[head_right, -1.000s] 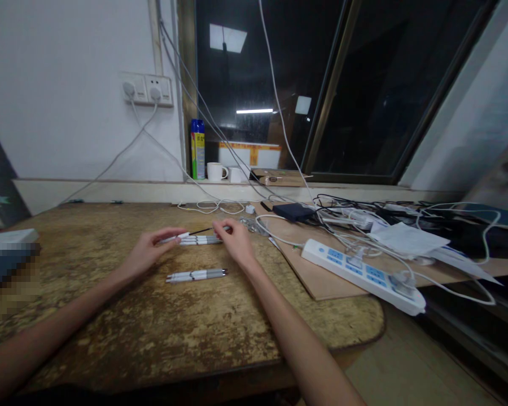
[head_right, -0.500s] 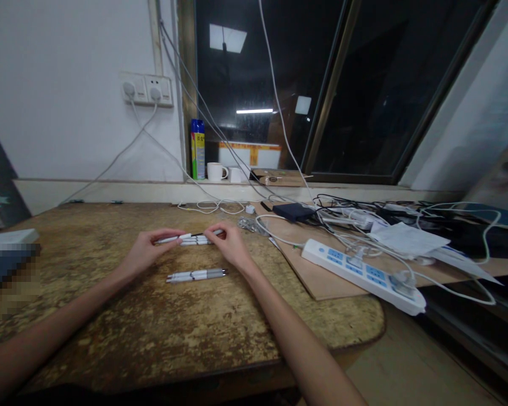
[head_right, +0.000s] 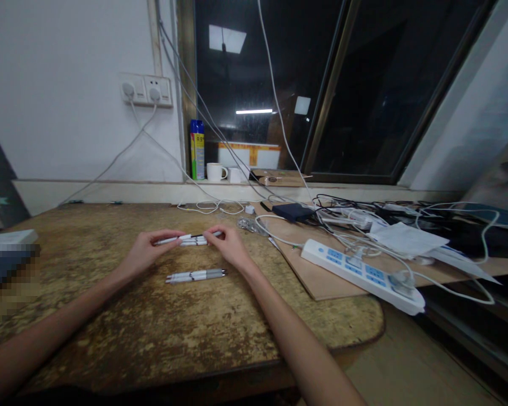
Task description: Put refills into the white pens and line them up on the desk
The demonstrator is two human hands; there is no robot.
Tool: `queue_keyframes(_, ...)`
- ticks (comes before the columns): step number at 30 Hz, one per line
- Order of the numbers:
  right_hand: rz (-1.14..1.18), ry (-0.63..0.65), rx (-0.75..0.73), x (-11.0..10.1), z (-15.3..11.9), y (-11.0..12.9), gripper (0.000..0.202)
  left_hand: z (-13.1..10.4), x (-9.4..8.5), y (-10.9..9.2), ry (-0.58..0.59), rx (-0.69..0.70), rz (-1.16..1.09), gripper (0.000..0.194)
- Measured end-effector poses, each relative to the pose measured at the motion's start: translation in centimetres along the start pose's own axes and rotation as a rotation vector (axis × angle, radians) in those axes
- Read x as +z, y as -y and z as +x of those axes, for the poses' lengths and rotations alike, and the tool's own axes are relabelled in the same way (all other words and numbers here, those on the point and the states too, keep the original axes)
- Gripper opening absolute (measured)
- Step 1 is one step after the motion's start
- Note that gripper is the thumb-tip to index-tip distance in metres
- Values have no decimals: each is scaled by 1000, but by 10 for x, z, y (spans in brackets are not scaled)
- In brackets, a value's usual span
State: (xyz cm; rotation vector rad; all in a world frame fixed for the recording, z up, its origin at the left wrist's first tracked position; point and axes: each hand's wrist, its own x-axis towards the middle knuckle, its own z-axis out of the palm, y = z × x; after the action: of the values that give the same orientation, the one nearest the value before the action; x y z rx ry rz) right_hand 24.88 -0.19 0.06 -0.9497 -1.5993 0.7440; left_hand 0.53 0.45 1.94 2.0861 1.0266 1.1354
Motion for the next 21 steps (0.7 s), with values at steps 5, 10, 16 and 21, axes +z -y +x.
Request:
queue_keyframes(5,95,14,52,1,3,-4,33,0,0,2,3,14,9,37)
queue_keyframes(10,171,-110,102,-2,6,-7,20,0,-2,4,-27,4,10,38)
queue_keyframes(16,227,-178,84,-6,5,-3,19,2,-3,7,-40,1,10,37)
queue_keyframes(21,226,-172,100,-4,4,3,19,3,-2,9,-28,-1,15,36)
